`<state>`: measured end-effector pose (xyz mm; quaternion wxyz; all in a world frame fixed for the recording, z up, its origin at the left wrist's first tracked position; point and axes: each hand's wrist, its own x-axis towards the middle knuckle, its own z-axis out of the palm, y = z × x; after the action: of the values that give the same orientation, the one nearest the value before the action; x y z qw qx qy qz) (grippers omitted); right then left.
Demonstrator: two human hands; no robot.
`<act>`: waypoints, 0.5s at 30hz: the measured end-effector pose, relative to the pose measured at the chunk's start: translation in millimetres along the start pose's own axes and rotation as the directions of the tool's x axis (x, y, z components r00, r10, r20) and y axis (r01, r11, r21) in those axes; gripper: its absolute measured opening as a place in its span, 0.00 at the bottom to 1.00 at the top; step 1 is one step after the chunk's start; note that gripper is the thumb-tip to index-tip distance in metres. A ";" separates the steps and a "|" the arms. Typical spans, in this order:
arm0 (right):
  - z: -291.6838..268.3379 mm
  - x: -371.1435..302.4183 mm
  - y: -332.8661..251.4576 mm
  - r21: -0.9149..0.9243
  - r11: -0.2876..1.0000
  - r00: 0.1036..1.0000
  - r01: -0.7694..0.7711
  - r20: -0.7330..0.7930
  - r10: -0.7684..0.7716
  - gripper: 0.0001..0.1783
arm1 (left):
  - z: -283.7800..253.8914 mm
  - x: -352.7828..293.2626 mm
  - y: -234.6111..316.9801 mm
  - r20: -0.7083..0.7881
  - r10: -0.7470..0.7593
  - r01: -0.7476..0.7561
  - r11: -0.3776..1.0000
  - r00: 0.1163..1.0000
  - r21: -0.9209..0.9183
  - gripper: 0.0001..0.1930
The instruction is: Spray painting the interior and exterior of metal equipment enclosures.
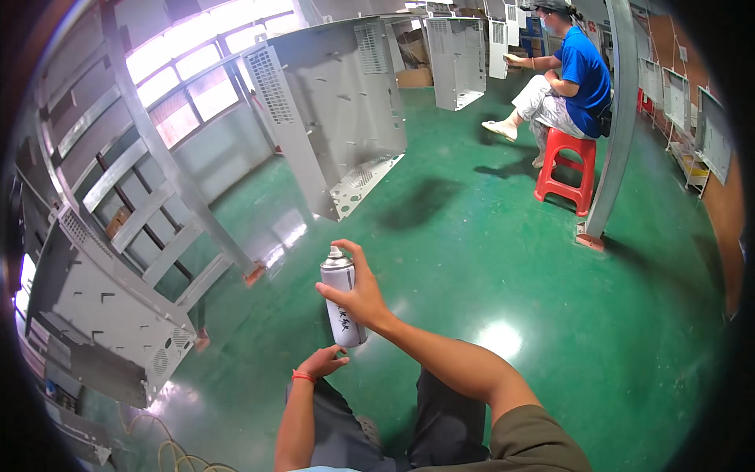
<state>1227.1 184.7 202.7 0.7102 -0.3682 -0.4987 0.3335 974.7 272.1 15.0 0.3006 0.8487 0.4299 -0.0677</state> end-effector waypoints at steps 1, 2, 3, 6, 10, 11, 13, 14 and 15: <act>-3.3 1.3 -0.2 0.009 1.000 1.000 -0.008 0.003 0.008 0.44 | 3.3 2.1 4.9 -0.023 -0.009 0.010 0.999 1.000 0.050 0.25; -6.1 2.1 -1.5 0.018 1.000 1.000 -0.017 0.004 0.017 0.44 | 7.4 5.2 9.2 -0.044 -0.015 0.020 0.995 0.999 0.101 0.25; -8.2 3.2 -2.7 0.012 1.000 1.000 -0.018 0.011 0.018 0.45 | 13.0 8.3 14.5 -0.037 -0.002 0.005 0.996 0.999 0.091 0.25; -14.8 5.3 -0.8 -0.009 1.000 1.000 -0.022 0.015 0.022 0.45 | 41.9 15.3 36.0 0.025 0.060 -0.061 0.997 0.998 0.041 0.25; -24.6 12.2 5.1 -0.004 1.000 1.000 -0.013 0.016 0.013 0.45 | 96.6 29.0 67.4 0.181 0.193 -0.197 0.980 0.964 0.003 0.26; -25.2 11.9 7.0 0.009 1.000 1.000 -0.015 0.015 0.015 0.45 | 114.8 32.8 71.6 0.226 0.219 -0.227 0.974 0.949 0.008 0.26; -35.4 15.0 8.1 0.038 0.999 1.000 -0.006 0.012 0.005 0.46 | 148.8 41.5 92.3 0.296 0.258 -0.278 0.960 0.920 0.028 0.25; -40.2 14.8 8.7 0.034 0.999 1.000 -0.019 0.016 0.018 0.46 | 167.8 43.0 104.4 0.326 0.271 -0.300 0.953 0.906 0.041 0.25; -42.8 14.5 8.5 0.029 0.999 1.000 -0.028 0.013 0.028 0.46 | 182.4 43.2 115.7 0.359 0.287 -0.328 0.943 0.888 0.057 0.24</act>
<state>1271.1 193.1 192.3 0.7075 -0.3627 -0.4933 0.3529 1116.8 146.1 -96.6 0.3283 0.8969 0.2257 -0.1921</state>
